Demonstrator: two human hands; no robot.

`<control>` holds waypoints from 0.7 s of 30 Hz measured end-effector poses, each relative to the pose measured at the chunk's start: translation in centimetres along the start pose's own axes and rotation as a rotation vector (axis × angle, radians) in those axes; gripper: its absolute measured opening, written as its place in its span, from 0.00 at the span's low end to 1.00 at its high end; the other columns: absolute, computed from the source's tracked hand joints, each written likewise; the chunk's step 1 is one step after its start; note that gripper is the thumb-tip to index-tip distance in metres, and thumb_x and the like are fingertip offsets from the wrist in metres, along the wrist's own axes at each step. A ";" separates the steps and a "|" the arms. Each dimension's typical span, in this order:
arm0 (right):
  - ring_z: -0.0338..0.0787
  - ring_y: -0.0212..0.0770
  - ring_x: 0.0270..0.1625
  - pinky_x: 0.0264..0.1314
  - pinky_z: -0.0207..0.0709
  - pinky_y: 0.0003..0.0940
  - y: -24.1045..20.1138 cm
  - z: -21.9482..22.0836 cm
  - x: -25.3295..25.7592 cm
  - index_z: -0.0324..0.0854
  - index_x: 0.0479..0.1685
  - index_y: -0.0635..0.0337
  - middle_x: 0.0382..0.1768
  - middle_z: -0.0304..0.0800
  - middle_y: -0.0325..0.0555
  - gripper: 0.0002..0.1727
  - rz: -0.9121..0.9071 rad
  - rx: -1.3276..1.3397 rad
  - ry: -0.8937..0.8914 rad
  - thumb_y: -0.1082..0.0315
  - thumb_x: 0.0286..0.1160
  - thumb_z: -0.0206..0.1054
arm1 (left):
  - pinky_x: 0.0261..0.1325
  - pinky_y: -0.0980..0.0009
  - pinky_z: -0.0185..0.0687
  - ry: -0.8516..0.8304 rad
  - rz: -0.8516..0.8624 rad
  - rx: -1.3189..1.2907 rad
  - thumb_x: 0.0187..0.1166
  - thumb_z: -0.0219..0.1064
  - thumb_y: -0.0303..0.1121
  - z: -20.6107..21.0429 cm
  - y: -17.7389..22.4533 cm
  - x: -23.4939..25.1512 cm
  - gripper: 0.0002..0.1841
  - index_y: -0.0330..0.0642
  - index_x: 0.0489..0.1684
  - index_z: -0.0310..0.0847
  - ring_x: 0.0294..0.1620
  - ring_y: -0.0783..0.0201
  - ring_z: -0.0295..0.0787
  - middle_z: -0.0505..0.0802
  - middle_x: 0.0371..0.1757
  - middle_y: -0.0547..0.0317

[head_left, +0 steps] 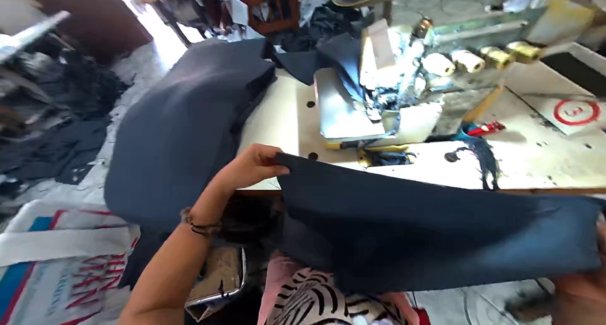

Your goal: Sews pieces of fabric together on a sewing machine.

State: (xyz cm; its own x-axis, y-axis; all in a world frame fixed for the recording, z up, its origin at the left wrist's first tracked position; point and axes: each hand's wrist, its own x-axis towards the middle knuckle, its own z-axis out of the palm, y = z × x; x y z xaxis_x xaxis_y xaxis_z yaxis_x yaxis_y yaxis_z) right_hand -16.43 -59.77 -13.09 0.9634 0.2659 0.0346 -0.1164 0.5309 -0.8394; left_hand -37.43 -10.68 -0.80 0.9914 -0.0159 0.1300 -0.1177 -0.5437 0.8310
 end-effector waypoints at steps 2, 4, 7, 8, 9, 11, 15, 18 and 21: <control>0.92 0.21 0.50 0.57 0.87 0.26 0.7 1.1 1.0 0.84 0.51 0.43 0.45 0.95 0.26 0.19 0.043 -0.103 0.061 0.60 0.94 0.43 | 0.42 0.80 0.89 0.146 0.035 -0.101 0.74 0.69 0.20 0.1 0.3 -1.1 0.04 0.38 0.37 0.87 0.34 0.80 0.90 0.95 0.34 0.69; 0.91 0.19 0.48 0.57 0.86 0.23 0.5 3.5 1.4 0.81 0.50 0.45 0.41 0.94 0.23 0.19 0.073 -0.181 0.108 0.63 0.94 0.40 | 0.36 0.81 0.86 0.263 0.049 -0.086 0.72 0.71 0.19 0.2 1.2 -1.8 0.04 0.39 0.35 0.84 0.29 0.79 0.87 0.92 0.30 0.68; 0.90 0.15 0.44 0.54 0.86 0.20 0.1 5.4 1.5 0.76 0.51 0.46 0.36 0.92 0.18 0.16 0.085 -0.279 0.138 0.66 0.93 0.41 | 0.31 0.83 0.82 0.358 0.023 0.034 0.71 0.75 0.21 -0.3 2.9 -2.1 0.04 0.37 0.33 0.85 0.25 0.79 0.83 0.89 0.26 0.66; 0.90 0.15 0.43 0.53 0.86 0.20 0.1 5.6 1.5 0.76 0.51 0.46 0.36 0.92 0.17 0.14 0.076 -0.298 0.144 0.68 0.92 0.42 | 0.30 0.83 0.80 0.368 0.019 0.075 0.71 0.75 0.22 -0.5 3.3 -2.1 0.04 0.37 0.33 0.85 0.24 0.80 0.82 0.89 0.25 0.66; 0.90 0.15 0.43 0.53 0.86 0.19 0.1 5.5 1.4 0.75 0.51 0.47 0.35 0.91 0.17 0.13 0.071 -0.321 0.138 0.69 0.91 0.43 | 0.30 0.83 0.81 0.371 0.018 0.105 0.71 0.75 0.23 -0.7 3.7 -2.2 0.04 0.37 0.34 0.85 0.24 0.80 0.83 0.89 0.25 0.66; 0.90 0.13 0.42 0.53 0.85 0.18 0.1 5.2 1.1 0.75 0.50 0.46 0.35 0.92 0.15 0.13 0.068 -0.358 0.122 0.71 0.90 0.45 | 0.30 0.83 0.81 0.371 0.018 0.145 0.72 0.75 0.23 -1.2 4.4 -2.3 0.03 0.37 0.35 0.86 0.24 0.79 0.83 0.90 0.25 0.66; 0.90 0.12 0.43 0.54 0.85 0.17 0.0 4.5 -0.8 0.76 0.51 0.42 0.38 0.92 0.10 0.15 0.077 -0.425 -0.031 0.76 0.84 0.51 | 0.27 0.77 0.79 0.384 0.025 0.380 0.75 0.75 0.26 -2.7 6.6 -2.6 0.03 0.37 0.36 0.86 0.22 0.74 0.82 0.89 0.25 0.61; 0.90 0.12 0.49 0.58 0.85 0.19 0.9 5.0 -3.2 0.87 0.51 0.29 0.46 0.95 0.10 0.16 0.053 -0.521 -0.445 0.69 0.78 0.65 | 0.39 0.57 0.86 0.495 0.061 0.756 0.77 0.73 0.31 -5.5 9.0 -0.7 0.08 0.32 0.40 0.88 0.30 0.59 0.88 0.91 0.30 0.50; 0.89 0.16 0.51 0.60 0.81 0.19 3.3 10.9 -7.0 0.89 0.55 0.54 0.46 0.95 0.32 0.14 -0.178 -0.667 -0.913 0.58 0.85 0.63 | 0.56 0.28 0.78 0.625 -0.128 1.010 0.84 0.67 0.34 -7.3 11.4 4.5 0.15 0.26 0.52 0.86 0.51 0.28 0.89 0.92 0.46 0.27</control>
State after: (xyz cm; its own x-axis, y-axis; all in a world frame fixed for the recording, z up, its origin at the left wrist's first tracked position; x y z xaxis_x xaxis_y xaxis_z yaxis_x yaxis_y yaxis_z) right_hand -26.21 -51.16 -10.20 0.3865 0.8597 0.3341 0.4187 0.1593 -0.8941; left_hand -34.76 -10.81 13.23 0.7600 0.3452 0.5507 0.3554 -0.9301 0.0926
